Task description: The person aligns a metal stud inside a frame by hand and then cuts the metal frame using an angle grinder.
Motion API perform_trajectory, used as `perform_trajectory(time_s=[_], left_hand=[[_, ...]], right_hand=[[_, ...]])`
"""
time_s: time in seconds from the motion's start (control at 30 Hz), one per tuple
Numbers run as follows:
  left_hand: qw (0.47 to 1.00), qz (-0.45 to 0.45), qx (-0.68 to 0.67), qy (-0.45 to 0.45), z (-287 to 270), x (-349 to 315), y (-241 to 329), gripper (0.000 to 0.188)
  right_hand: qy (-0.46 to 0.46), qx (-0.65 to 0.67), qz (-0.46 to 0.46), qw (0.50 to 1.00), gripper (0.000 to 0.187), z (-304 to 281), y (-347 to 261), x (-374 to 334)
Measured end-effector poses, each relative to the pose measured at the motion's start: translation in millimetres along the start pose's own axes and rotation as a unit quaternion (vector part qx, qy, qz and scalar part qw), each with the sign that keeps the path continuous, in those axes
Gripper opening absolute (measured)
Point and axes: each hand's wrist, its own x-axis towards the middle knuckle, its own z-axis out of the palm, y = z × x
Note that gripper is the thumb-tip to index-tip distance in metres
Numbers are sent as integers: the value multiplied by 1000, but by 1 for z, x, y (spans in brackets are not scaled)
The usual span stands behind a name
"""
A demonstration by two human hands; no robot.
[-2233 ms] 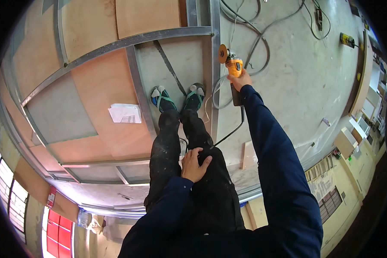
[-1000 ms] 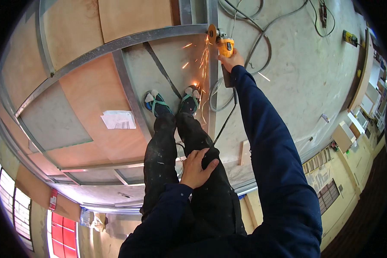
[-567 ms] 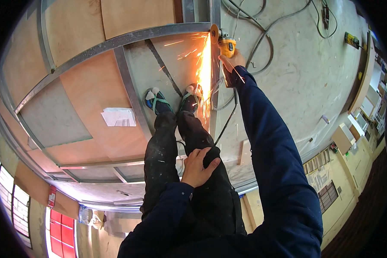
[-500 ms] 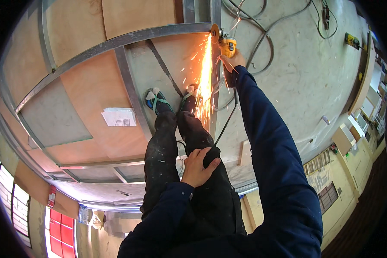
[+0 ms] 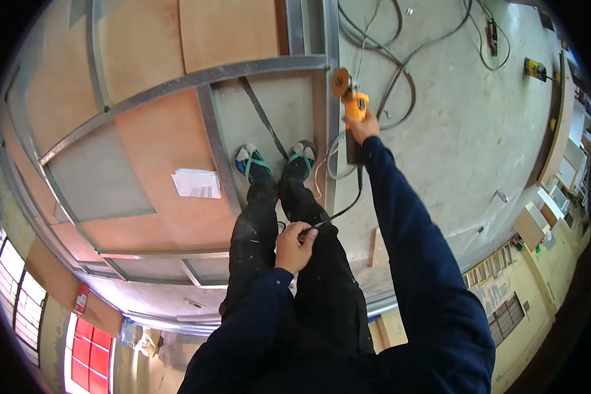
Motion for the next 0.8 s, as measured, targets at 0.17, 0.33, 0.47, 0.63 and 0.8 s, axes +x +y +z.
perform_trajectory(time_s=[0.17, 0.33, 0.47, 0.63, 0.8], left_hand=[[984, 122, -7, 131, -33, -28, 26, 11], [972, 214, -4, 100, -80, -90, 115, 7], [964, 262, 15, 48, -109, -137, 186, 11], [894, 445, 13, 40, -141, -167, 244, 19], [838, 541, 69, 24, -195, -187, 309, 25]], right_hand=[[-26, 301, 26, 953, 36, -56, -17, -93], [-52, 412, 52, 908, 36, -124, -58, -196], [-98, 486, 74, 865, 29, -172, -80, -252], [-137, 556, 78, 816, 30, -229, -147, -316], [-178, 596, 116, 774, 35, -262, -188, -342]])
